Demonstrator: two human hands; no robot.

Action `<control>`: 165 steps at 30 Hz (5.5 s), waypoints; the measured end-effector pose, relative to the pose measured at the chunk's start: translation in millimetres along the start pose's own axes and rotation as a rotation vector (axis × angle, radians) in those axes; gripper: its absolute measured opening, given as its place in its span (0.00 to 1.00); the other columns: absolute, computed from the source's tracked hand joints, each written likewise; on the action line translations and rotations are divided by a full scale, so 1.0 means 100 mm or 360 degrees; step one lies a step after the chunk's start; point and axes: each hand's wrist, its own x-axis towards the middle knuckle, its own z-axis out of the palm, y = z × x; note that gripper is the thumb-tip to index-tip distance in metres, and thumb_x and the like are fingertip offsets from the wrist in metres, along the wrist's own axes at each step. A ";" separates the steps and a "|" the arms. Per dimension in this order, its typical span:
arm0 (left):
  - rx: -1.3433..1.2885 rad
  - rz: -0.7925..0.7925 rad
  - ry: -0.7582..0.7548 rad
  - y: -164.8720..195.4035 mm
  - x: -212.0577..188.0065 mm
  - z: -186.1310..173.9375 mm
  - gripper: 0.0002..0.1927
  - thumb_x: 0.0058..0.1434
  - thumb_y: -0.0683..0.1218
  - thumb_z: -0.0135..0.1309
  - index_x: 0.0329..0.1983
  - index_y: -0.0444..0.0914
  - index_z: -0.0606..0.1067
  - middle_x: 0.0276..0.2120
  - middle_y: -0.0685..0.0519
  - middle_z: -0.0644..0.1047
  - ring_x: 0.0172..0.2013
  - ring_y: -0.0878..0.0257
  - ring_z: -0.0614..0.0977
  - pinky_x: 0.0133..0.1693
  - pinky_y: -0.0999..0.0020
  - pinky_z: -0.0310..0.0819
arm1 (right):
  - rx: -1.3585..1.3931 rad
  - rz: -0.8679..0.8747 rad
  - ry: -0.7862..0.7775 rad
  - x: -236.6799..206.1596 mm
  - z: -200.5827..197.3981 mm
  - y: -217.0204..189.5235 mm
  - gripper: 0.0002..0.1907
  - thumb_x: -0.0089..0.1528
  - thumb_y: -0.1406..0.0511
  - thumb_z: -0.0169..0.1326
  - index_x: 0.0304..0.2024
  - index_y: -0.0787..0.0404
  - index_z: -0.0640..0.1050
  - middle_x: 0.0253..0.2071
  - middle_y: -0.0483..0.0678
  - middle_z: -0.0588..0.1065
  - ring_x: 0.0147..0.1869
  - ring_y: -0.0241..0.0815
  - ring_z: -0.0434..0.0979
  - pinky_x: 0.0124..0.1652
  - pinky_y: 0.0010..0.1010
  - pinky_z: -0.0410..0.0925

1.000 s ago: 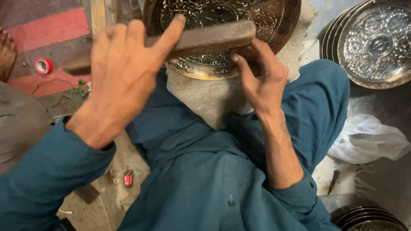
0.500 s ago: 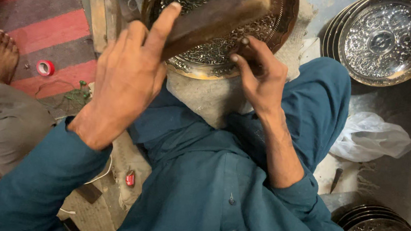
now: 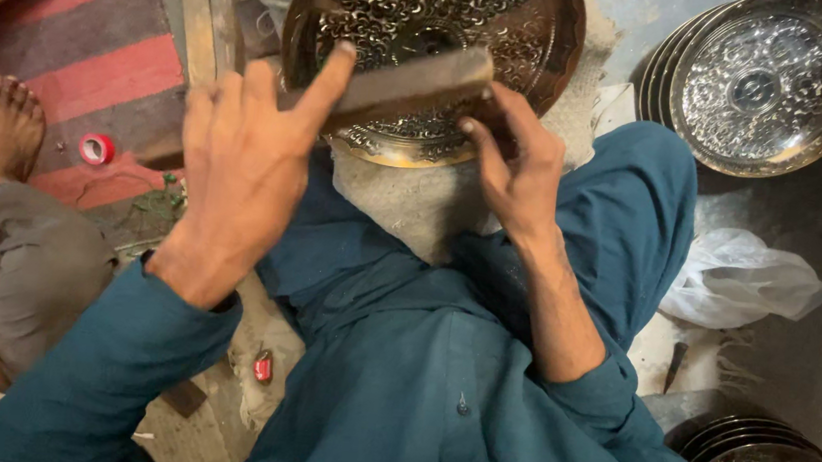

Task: The person sits cross-legged on the floor with an ornate brass tray on a cloth pad on their lap. They hold a punch against the tray's embossed surface and repeatedly strike it with a wooden mallet, repositioning the punch to work different areas of the decorative pattern, occasionally pausing to reposition the tray.

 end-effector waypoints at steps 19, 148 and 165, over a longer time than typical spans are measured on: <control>-0.0437 -0.0079 -0.0105 -0.02 0.03 -0.11 0.37 0.61 0.36 0.58 0.74 0.48 0.64 0.41 0.44 0.71 0.42 0.45 0.76 0.44 0.49 0.70 | 0.0446 0.0251 0.0002 0.03 -0.05 -0.01 0.16 0.69 0.77 0.55 0.60 0.66 0.73 0.48 0.50 0.81 0.52 0.35 0.84 0.48 0.25 0.78; -0.0145 0.0108 0.0089 0.05 0.10 -0.08 0.34 0.64 0.39 0.56 0.74 0.48 0.65 0.38 0.51 0.68 0.42 0.52 0.74 0.47 0.54 0.65 | -0.0007 -0.0053 -0.0001 0.03 -0.08 0.08 0.19 0.66 0.75 0.62 0.59 0.64 0.75 0.46 0.51 0.83 0.50 0.37 0.85 0.48 0.25 0.77; -0.0035 0.0131 0.0142 0.02 0.05 -0.01 0.34 0.67 0.39 0.55 0.76 0.50 0.65 0.40 0.53 0.69 0.44 0.56 0.74 0.49 0.54 0.65 | 0.0019 0.0003 -0.0033 0.02 -0.08 0.09 0.16 0.67 0.77 0.60 0.57 0.66 0.76 0.43 0.50 0.83 0.47 0.36 0.85 0.47 0.25 0.75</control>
